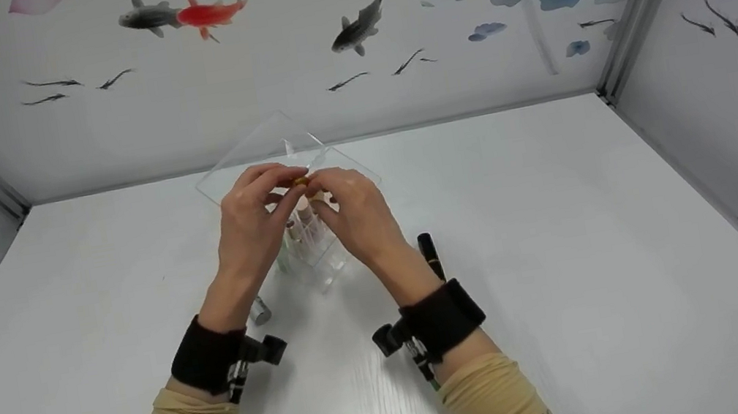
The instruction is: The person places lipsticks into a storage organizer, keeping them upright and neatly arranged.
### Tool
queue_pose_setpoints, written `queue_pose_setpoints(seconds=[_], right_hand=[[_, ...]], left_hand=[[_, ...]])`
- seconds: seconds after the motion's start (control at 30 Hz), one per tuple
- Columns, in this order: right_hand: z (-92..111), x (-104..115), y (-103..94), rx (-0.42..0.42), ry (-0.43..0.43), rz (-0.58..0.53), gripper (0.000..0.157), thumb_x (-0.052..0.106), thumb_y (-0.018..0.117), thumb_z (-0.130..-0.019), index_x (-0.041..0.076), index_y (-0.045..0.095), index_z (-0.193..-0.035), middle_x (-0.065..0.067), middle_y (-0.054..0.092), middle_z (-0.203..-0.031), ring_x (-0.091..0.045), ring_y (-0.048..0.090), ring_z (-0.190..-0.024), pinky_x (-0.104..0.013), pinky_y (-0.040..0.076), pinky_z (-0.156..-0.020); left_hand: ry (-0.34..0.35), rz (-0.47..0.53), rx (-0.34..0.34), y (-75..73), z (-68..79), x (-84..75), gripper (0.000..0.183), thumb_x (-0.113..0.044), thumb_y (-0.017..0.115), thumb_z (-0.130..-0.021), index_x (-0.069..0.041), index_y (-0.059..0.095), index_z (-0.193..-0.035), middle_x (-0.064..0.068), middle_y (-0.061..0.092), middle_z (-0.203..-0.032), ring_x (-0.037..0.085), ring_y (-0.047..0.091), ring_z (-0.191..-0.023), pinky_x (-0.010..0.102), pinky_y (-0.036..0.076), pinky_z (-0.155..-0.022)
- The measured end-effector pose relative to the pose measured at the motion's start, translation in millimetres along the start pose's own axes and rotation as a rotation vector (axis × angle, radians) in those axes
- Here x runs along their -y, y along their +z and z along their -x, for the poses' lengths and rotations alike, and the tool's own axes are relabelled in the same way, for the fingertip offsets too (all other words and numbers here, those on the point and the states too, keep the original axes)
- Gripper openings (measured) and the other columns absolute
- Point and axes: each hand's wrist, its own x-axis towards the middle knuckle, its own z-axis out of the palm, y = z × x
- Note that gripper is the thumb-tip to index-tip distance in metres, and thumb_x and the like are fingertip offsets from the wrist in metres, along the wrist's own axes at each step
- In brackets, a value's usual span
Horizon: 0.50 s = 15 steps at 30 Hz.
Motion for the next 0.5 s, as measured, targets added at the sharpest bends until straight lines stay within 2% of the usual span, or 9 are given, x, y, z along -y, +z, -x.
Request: queue_pose_setpoints(seconds=[0.3,0.4,0.5], right_hand=[[-3,-13,8.2,0.005,-0.002,-0.023,0.034,-0.006,0.064,-0.092,0.000,0.065,-0.126,-0.015,0.061,-0.139,-0.029,0.060,-0.127,-0.037,0.059,-0.090],[-5,-19,10.5,0.011,0.002,-0.012,0.038,-0.005,0.064,-0.093,0.001,0.062,-0.130,-0.015,0.061,-0.139,-0.029,0.062,-0.125,-0.038,0.059,-0.091],[-6,-25,12.2,0.018,0.005,-0.002,0.039,-0.005,0.063,-0.093,0.002,0.061,-0.131,-0.014,0.063,-0.136,-0.027,0.062,-0.124,-0.038,0.058,-0.092]], left_hand=[[-0.039,0.007,-0.066,19.1,-11.7,5.8,0.020,-0.013,0.066,-0.096,-0.013,0.074,-0.114,0.005,0.068,-0.114,0.017,0.070,-0.100,0.020,0.056,-0.087],[-0.047,0.003,-0.050,23.3,-14.3,9.0,0.022,-0.012,0.065,-0.096,-0.013,0.074,-0.117,0.005,0.069,-0.117,0.017,0.070,-0.103,0.021,0.056,-0.088],[-0.047,-0.010,-0.005,27.3,-16.5,12.8,0.027,-0.009,0.063,-0.097,-0.012,0.071,-0.122,0.006,0.069,-0.123,0.018,0.068,-0.111,0.023,0.056,-0.092]])
